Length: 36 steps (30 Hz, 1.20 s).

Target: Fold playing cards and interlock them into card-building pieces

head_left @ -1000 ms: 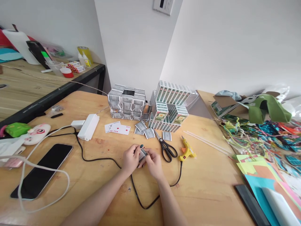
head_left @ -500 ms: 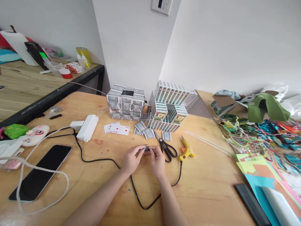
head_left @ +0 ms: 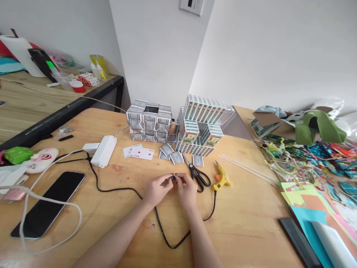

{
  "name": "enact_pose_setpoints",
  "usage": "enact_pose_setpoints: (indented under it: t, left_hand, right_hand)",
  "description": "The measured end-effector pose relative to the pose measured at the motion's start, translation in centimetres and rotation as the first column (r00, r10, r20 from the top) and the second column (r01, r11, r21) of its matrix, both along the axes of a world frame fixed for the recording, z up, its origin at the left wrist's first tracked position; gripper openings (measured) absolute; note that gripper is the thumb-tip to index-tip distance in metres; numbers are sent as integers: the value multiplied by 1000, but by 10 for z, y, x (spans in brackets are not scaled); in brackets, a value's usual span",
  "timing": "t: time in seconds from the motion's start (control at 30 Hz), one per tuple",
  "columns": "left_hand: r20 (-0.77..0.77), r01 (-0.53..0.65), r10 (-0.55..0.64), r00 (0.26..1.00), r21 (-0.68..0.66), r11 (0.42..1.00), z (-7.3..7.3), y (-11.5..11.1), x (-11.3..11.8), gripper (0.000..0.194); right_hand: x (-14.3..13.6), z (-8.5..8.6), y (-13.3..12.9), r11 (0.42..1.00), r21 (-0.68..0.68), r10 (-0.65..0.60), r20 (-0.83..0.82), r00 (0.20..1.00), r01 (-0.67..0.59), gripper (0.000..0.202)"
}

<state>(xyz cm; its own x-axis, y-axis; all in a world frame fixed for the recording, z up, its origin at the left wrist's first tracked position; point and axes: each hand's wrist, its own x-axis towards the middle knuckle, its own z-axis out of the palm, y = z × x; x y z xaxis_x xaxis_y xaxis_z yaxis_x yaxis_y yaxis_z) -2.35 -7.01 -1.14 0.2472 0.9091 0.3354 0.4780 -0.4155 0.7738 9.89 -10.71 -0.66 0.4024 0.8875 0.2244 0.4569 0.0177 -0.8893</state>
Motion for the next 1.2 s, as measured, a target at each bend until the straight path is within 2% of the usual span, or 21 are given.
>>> enact_pose_setpoints:
  t: [0.2, 0.5, 0.63, 0.8, 0.9, 1.0, 1.1, 1.2]
  left_hand:
    - [-28, 30, -30, 999, 5, 1000, 1, 2, -2, 27]
    - [-28, 94, -92, 995, 73, 993, 0, 2, -6, 30]
    - [-92, 148, -140, 986, 91, 985, 1, 4, -9, 33]
    - [-123, 242, -235, 964, 40, 969, 4, 10, -15, 34]
    - [-88, 250, -250, 964, -14, 968, 4, 13, -17, 33]
    - [-25, 216, -217, 976, -41, 976, 3, 13, -16, 27]
    - [46, 176, -173, 984, -81, 981, 4, 12, -14, 23]
    - [133, 160, -141, 981, -146, 976, 5, 10, -11, 22]
  right_hand:
    - [-1, 1, -2, 994, -43, -103, -21, 994, 102, 18]
    - [1, -1, -4, 999, -19, -48, 19, 999, 48, 21]
    - [3, -2, -4, 999, -20, -36, 35, 999, 36, 23]
    - [7, -7, -4, 999, -26, -22, 38, 999, 23, 25]
    - [10, -10, -2, 1000, -17, -4, 17, 1000, 4, 26]
    - [11, -7, 0, 1000, 12, 27, 12, 1000, -28, 26]
    - [10, -2, 1, 998, 42, 45, 107, 993, -49, 25]
    - [8, 0, 1, 996, 84, -27, 239, 971, 7, 27]
